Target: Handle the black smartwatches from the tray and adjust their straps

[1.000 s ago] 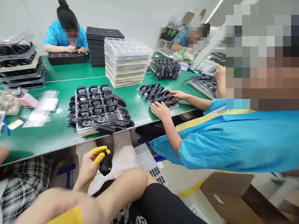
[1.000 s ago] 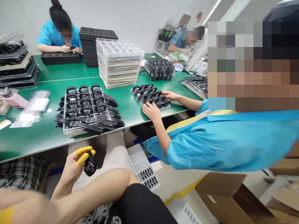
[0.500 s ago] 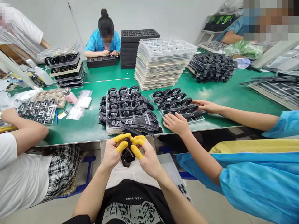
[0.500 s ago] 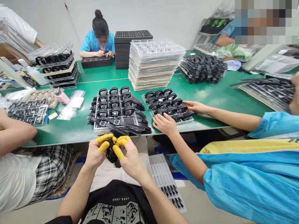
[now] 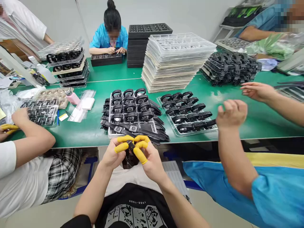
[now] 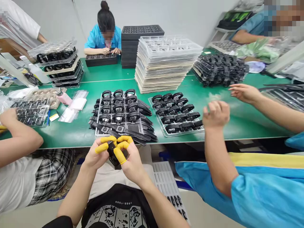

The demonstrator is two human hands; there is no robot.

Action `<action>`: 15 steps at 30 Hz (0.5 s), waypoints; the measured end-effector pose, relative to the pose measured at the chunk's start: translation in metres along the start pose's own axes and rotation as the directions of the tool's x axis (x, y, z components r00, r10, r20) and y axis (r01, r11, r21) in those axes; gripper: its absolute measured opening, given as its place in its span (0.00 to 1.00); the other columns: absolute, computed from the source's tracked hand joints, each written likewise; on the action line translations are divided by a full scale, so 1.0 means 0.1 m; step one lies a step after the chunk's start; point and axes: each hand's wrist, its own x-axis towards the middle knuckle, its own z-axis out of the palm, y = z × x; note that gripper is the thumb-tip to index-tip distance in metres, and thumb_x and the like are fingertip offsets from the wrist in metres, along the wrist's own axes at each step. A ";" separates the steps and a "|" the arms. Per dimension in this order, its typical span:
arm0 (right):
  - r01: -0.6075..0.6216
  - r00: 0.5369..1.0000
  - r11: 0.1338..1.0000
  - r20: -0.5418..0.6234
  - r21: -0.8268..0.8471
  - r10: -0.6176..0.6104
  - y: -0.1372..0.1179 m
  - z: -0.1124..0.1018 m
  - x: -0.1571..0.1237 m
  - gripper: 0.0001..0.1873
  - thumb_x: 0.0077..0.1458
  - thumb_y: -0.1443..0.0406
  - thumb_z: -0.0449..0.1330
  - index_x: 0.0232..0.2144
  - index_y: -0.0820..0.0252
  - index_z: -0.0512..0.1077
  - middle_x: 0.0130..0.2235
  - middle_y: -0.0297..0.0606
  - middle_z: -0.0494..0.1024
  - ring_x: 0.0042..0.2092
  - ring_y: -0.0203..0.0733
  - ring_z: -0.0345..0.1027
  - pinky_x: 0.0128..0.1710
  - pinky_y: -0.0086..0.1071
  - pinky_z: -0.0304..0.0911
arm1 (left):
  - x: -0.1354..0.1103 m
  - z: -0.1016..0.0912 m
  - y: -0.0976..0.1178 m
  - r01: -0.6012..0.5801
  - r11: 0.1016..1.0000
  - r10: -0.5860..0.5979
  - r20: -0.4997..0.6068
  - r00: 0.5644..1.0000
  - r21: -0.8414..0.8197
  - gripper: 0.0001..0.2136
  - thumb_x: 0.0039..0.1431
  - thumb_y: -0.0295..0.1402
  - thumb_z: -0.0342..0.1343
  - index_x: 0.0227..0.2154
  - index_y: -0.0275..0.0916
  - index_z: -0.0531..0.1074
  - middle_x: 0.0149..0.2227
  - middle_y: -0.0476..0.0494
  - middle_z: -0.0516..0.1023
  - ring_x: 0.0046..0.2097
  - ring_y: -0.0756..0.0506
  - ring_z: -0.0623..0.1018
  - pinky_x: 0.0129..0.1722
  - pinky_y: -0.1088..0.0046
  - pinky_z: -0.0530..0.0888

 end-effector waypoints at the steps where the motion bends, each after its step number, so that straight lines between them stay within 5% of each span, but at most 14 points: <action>1: 0.006 1.000 1.000 -0.006 -0.025 -0.006 -0.01 0.00 0.01 0.19 0.68 0.48 0.66 0.33 0.54 0.74 0.50 0.44 0.75 0.51 0.48 0.73 0.50 0.42 0.73 | 0.01 0.00 0.01 0.005 1.000 -0.005 0.014 1.000 -0.012 0.19 0.40 0.44 0.84 0.32 0.38 0.89 0.35 0.42 0.82 0.35 0.47 0.78 0.37 0.72 0.77; 9: 0.036 0.999 0.991 -0.028 0.130 -0.032 0.01 0.03 0.09 0.20 0.68 0.45 0.65 0.35 0.53 0.76 0.52 0.45 0.76 0.54 0.51 0.75 0.58 0.49 0.73 | 0.06 0.08 0.06 -0.039 0.997 0.034 0.063 0.997 0.066 0.21 0.42 0.47 0.83 0.30 0.35 0.87 0.34 0.43 0.78 0.32 0.49 0.74 0.30 0.75 0.71; 15: 0.088 0.992 0.995 -0.091 -0.052 -0.092 -0.01 0.08 0.17 0.15 0.68 0.49 0.66 0.39 0.51 0.80 0.52 0.45 0.77 0.56 0.51 0.73 0.60 0.48 0.70 | 0.08 0.02 0.03 -0.034 0.997 0.033 0.018 0.999 0.073 0.23 0.41 0.48 0.84 0.32 0.35 0.88 0.33 0.44 0.79 0.32 0.50 0.74 0.31 0.75 0.71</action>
